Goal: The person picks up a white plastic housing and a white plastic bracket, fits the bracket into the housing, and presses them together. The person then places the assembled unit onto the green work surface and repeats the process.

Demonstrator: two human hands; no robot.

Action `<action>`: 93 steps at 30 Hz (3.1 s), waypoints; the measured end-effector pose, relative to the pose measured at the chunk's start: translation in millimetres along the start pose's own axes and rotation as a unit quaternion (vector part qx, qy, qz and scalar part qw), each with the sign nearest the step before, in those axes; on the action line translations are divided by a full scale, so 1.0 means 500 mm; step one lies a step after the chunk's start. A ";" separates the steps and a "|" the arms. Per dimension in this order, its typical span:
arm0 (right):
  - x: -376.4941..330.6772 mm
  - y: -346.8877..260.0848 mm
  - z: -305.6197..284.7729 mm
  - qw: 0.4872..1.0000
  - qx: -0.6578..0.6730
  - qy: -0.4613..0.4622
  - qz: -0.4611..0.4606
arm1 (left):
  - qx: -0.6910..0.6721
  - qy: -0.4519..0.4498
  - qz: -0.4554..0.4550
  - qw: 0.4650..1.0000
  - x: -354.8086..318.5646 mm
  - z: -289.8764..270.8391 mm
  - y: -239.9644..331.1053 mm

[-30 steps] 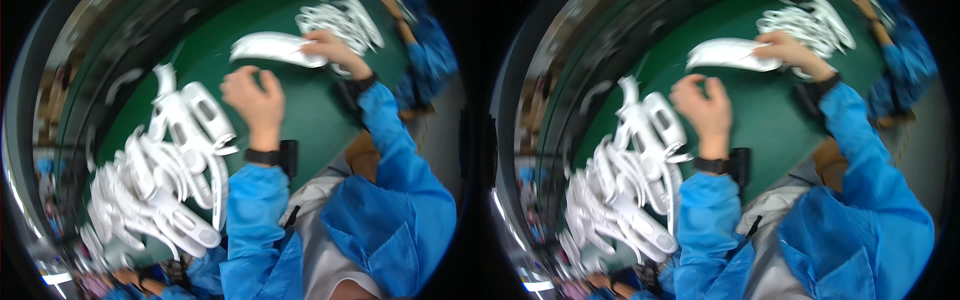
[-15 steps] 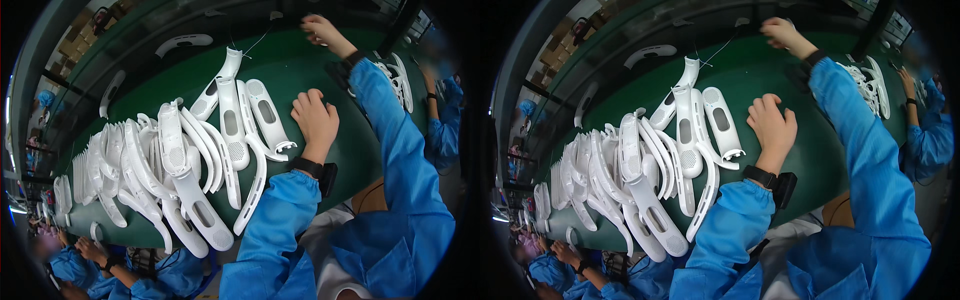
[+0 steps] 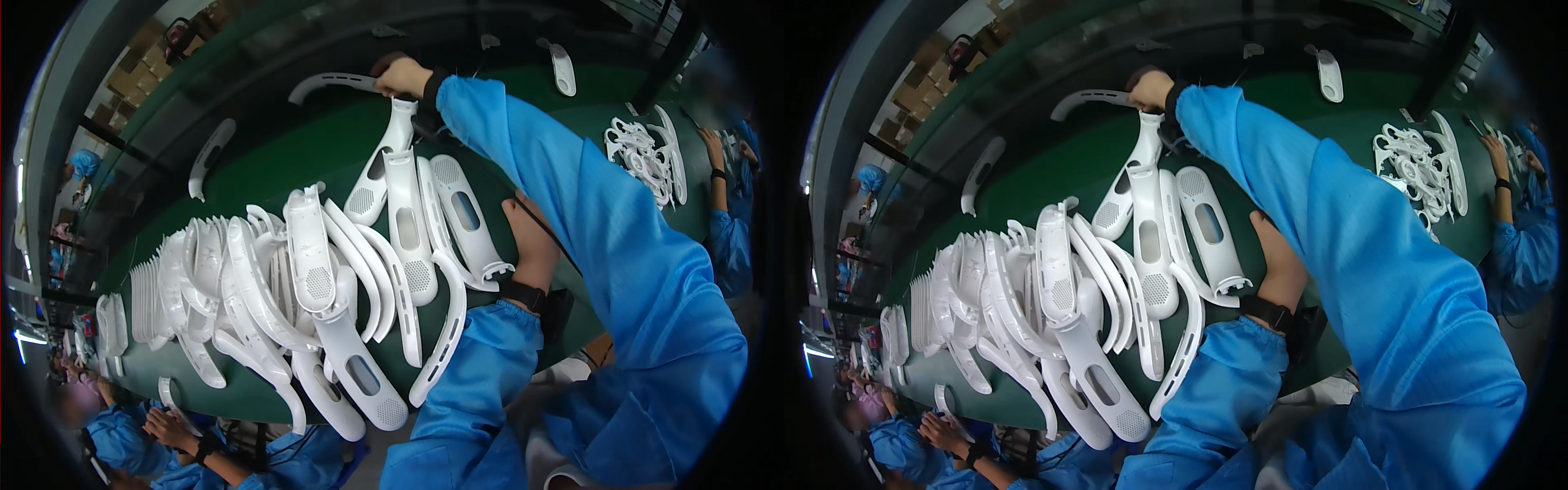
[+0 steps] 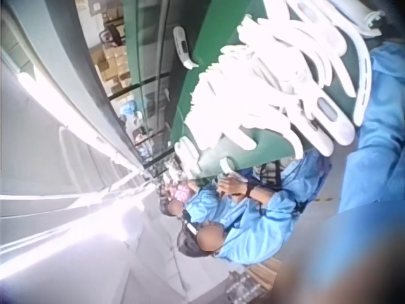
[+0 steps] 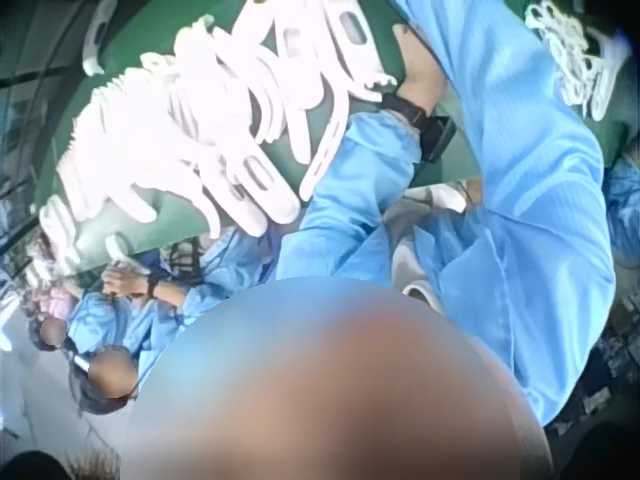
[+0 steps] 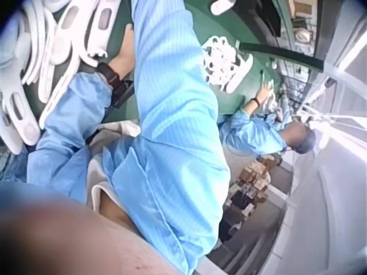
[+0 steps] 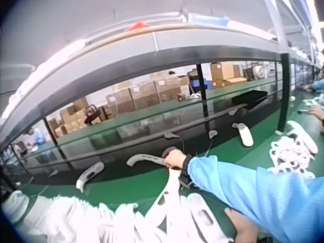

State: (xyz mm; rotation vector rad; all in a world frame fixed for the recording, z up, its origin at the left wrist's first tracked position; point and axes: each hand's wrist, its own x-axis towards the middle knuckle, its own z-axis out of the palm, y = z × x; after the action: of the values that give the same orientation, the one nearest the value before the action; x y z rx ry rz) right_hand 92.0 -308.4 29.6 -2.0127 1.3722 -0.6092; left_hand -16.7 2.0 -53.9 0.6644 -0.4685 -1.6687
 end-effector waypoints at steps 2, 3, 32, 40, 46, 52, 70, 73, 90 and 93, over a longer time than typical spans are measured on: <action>-0.042 -0.024 0.029 0.991 0.113 0.062 0.022 | 0.512 0.047 0.158 0.843 -0.003 0.001 0.008; -0.058 -0.044 0.032 0.992 0.091 0.079 -0.024 | 0.512 0.050 0.160 0.843 -0.002 -0.005 0.022; -0.759 0.203 -0.309 0.973 -0.171 0.127 -0.083 | 0.812 -0.066 0.377 0.441 -0.090 0.087 0.153; -0.671 0.174 -0.314 0.963 -0.259 -0.061 0.048 | 0.790 -0.052 0.314 0.523 -0.091 0.076 0.168; -0.703 0.142 -0.360 0.959 -0.274 -0.048 0.062 | 0.805 -0.047 0.347 0.478 -0.093 0.076 0.168; -0.818 0.134 -0.381 0.986 0.044 0.105 0.120 | 0.793 -0.055 0.389 0.467 -0.092 0.082 0.166; -0.866 0.128 -0.203 0.902 0.391 0.098 0.158 | 0.739 -0.191 0.346 0.546 -0.077 0.069 0.168; -0.863 0.141 -0.215 0.982 0.156 0.084 0.061 | 0.753 -0.197 0.328 0.535 -0.084 0.081 0.168; -0.805 0.182 -0.224 0.991 0.008 -0.003 -0.136 | 0.746 -0.186 0.375 0.518 -0.083 0.081 0.166; -0.800 0.182 -0.227 0.989 0.007 -0.015 -0.149 | 0.763 -0.205 0.366 0.491 -0.083 0.086 0.165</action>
State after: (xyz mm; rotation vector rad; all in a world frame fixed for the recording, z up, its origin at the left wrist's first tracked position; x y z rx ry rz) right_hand -185.0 14.6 32.5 -2.2260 1.0533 -0.7131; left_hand 21.5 24.0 37.8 1.0019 -2.3282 -0.1023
